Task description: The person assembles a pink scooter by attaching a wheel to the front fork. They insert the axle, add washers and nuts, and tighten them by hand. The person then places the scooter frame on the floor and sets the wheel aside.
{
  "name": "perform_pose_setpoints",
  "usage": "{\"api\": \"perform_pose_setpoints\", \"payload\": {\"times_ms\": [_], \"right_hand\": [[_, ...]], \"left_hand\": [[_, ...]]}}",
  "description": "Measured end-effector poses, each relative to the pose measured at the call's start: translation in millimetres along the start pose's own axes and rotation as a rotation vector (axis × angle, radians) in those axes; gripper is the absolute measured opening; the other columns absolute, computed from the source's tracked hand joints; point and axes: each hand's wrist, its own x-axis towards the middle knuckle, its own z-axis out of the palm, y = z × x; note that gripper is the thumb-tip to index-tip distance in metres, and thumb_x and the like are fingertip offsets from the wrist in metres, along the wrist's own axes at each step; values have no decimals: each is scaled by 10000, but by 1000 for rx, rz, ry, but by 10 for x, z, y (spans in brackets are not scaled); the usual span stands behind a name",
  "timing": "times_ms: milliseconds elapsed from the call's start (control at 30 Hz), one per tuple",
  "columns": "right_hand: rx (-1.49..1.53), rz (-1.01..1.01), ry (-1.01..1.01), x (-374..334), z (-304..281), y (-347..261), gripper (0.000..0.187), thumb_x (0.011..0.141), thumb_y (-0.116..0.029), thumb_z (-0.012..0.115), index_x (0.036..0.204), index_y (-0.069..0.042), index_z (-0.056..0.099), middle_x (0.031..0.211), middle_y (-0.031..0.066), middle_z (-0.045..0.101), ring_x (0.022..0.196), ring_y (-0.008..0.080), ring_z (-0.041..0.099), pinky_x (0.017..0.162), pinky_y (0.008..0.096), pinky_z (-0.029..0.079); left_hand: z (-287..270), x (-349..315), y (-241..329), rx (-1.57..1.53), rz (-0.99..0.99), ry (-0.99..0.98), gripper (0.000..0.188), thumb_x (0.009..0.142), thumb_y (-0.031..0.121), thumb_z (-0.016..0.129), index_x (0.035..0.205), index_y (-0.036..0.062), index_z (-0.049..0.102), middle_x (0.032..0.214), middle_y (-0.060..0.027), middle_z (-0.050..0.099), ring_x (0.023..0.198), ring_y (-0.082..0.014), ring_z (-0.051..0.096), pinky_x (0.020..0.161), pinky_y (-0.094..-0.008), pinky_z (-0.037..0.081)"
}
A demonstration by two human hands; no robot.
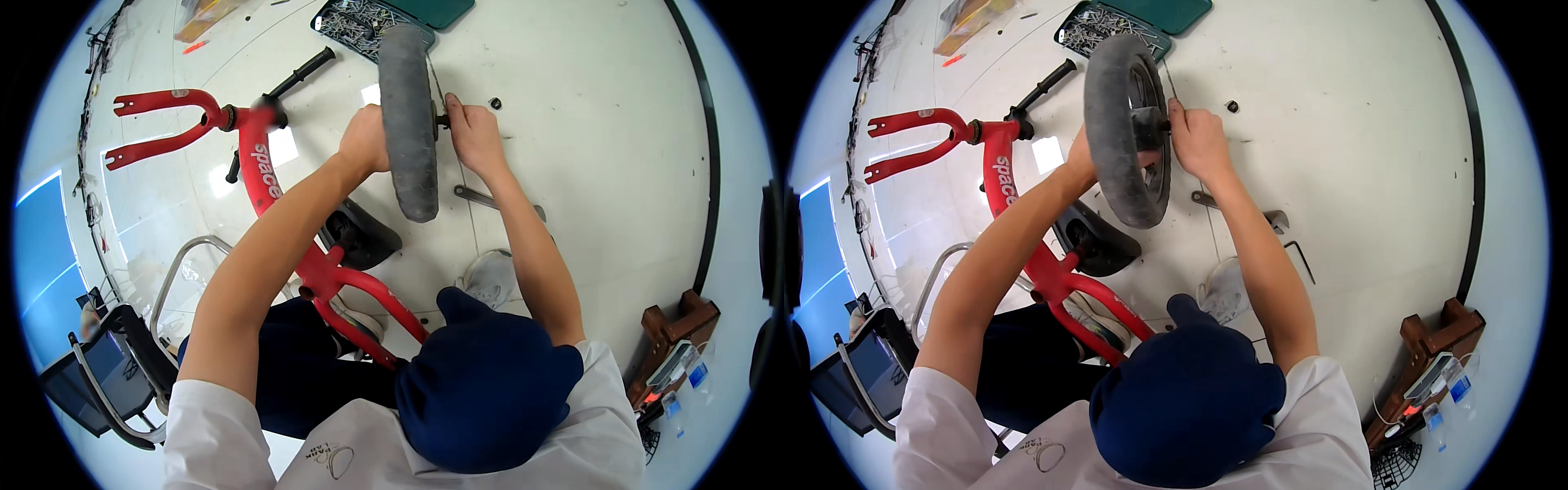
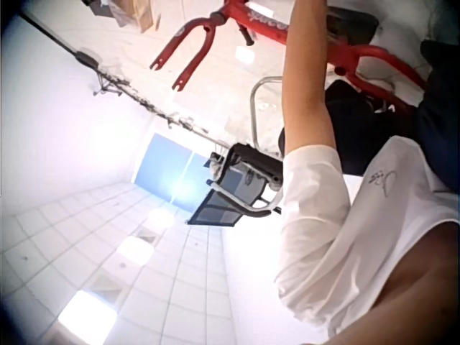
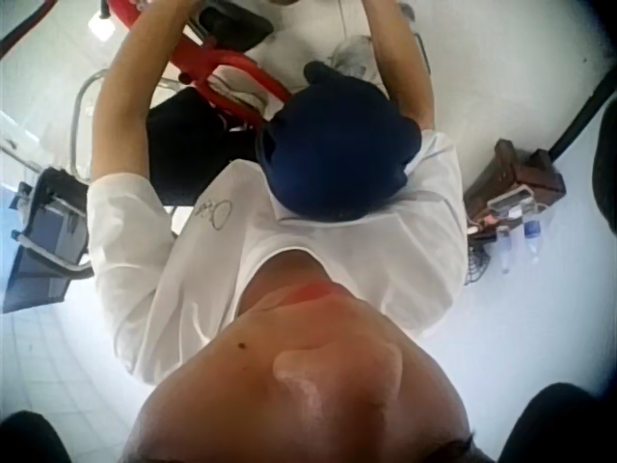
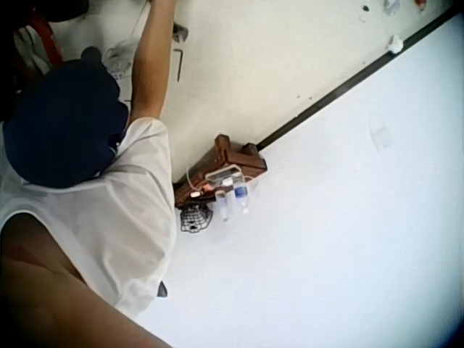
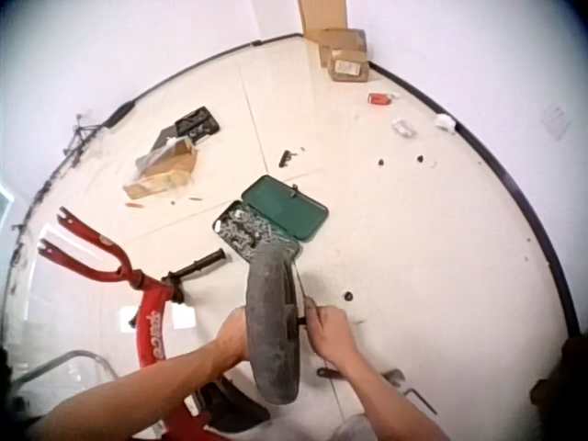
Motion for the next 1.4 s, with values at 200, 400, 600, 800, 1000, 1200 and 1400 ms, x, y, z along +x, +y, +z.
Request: {"api": "perform_pose_setpoints", "payload": {"times_ms": [200,400,600,800,1000,1200,1400], "right_hand": [[-37,-53,-30,19,-62,-38,565,1003,-343,425,693,100,590,669,323,546,680,515,553,637,531,437],[-25,-140,90,98,41,-8,533,1016,-327,437,696,77,574,591,265,520,538,425,512,538,450,406],[-60,-249,92,136,40,-24,484,1001,-248,448,654,63,581,629,273,556,592,466,543,564,497,438],[-75,-576,183,252,165,186,333,965,-174,511,704,28,556,630,215,544,557,405,525,524,451,435],[-62,-852,181,410,144,352,123,898,-97,580,839,9,599,752,184,605,623,359,591,535,427,475],[-231,-323,0,44,-263,296,261,929,-249,548,847,-3,585,775,167,609,719,381,591,660,450,483],[-636,-342,-252,-904,-521,987,260,792,-240,719,869,-34,582,859,131,623,756,350,621,674,422,515]], "left_hand": [[-48,-2,95,-16,76,154,410,690,426,751,950,117,683,887,-128,687,778,-354,643,673,-425,523],[-71,122,7,-94,49,60,410,689,407,768,942,95,686,906,-130,683,793,-357,638,696,-422,526],[1,95,-188,-165,-16,-18,509,679,404,793,1034,69,651,976,-86,670,853,-278,621,786,-368,496],[23,53,-194,-318,-60,-22,377,705,282,763,986,76,619,889,-34,623,829,-196,512,819,-328,394],[-5,52,-182,-387,-108,-66,369,705,281,777,980,83,633,933,-42,597,829,-202,519,802,-334,410],[-166,92,37,-110,51,21,465,694,413,787,999,80,678,918,-100,692,806,-297,653,739,-375,531],[-137,143,-63,-156,141,39,362,710,373,754,930,92,691,861,-128,695,757,-344,650,698,-407,531]]}}
